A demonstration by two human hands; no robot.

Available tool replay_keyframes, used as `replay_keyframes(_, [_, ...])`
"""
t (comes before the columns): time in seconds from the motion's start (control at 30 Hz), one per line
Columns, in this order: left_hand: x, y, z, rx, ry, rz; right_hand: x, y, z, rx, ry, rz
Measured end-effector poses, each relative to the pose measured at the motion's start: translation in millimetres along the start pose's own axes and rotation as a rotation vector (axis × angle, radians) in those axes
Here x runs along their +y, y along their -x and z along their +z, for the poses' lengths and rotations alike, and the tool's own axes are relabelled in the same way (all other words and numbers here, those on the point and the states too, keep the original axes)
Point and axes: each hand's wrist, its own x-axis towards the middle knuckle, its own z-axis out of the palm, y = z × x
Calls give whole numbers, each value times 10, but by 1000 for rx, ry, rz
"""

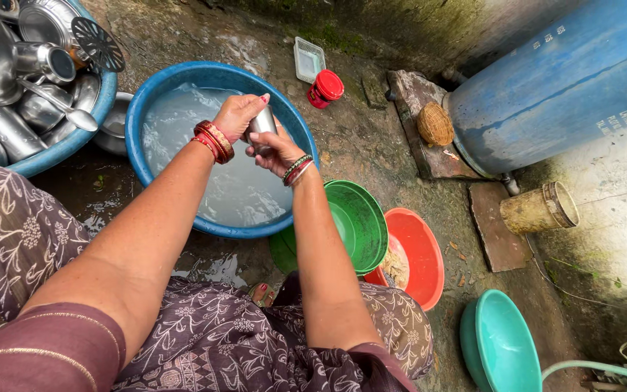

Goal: The person washes dishes by hand in a blue plastic basin filled with water, scrubbing various metal plates, cups, and pots before placing them into a blue storage basket.

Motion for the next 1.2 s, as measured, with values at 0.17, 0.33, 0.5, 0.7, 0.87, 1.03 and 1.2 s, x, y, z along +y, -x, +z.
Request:
replay_keyframes(0.17, [-507,-233,-178,133,-996,119,337,-269,294,500,1050,-99])
replay_keyframes(0.33, [-305,-99,-196,127,-776,9,356,-240,345,416,892,-39])
replay_keyframes(0.5, [-58,89,-101,34,-7,17,58,3,172,30,-5,27])
replay_keyframes(0.7, [-296,68,-151,112,-619,74,430,-290,246,459,1017,-160])
replay_keyframes(0.87, [-161,62,-152,73,-534,5,261,-198,166,261,606,26])
replay_keyframes(1.03, [-147,-45,37,-42,0,42,282,-72,-272,-208,-386,61])
replay_keyframes(1.2, [-515,-142,616,-145,-14,-19,486,51,-716,238,-216,48])
